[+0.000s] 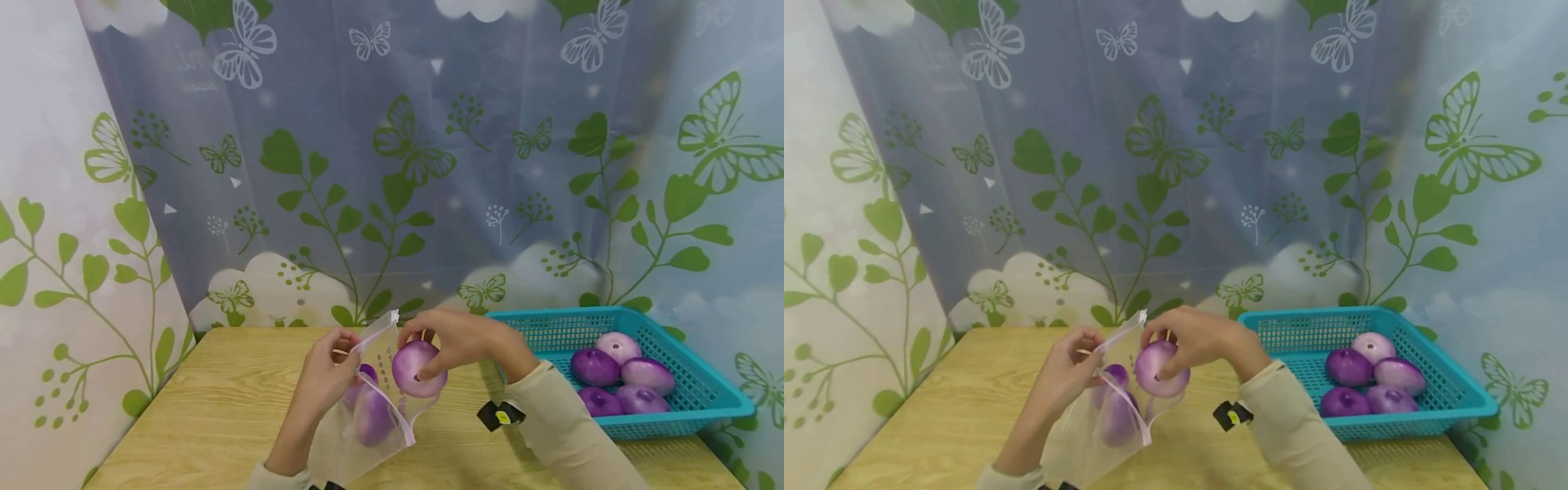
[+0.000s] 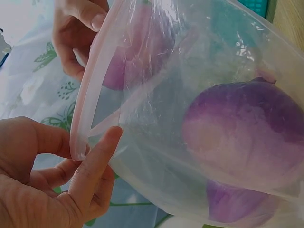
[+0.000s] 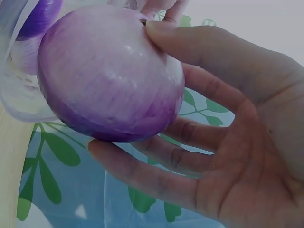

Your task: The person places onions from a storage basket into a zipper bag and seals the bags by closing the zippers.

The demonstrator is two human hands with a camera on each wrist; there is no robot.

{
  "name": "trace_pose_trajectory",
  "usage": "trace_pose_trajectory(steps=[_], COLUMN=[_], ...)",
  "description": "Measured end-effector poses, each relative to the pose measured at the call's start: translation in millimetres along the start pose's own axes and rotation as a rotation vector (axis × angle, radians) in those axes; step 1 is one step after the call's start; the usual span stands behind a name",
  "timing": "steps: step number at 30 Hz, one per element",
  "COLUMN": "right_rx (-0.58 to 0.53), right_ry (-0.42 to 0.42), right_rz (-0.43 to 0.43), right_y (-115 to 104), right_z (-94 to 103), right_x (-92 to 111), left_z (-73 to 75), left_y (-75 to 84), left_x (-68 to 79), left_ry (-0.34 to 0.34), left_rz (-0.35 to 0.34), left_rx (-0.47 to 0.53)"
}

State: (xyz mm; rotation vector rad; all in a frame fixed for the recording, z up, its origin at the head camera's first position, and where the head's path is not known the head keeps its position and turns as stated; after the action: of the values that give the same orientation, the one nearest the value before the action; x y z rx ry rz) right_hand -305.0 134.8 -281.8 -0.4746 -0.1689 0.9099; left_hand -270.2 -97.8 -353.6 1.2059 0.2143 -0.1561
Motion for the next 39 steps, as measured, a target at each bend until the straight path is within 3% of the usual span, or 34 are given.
trace_pose_trajectory(steps=[22, 39], right_rx=[0.006, 0.033], right_ry=[0.02, 0.0], right_rz=[-0.029, -0.013], right_y=[0, 2], right_z=[-14.3, -15.2], right_x=[-17, -16], left_z=[0.9, 2.1], left_y=[-2.6, -3.5], left_x=[-1.2, -2.4], left_ry=[0.008, 0.013], left_rz=[0.0, 0.022], left_rx=[-0.001, 0.031])
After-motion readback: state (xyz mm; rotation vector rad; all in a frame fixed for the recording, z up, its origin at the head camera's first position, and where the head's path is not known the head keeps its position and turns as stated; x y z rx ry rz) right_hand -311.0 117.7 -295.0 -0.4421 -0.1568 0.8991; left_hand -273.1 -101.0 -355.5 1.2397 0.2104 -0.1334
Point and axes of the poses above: each hand's wrist, its own x-axis away from the middle knuckle, its own z-axis out of the back of the hand, y = z × x, the point moved 1 cm from there along -x, towards the middle knuckle, and after that the axes turned 5 degrees about -x, right-handed, at the moved point
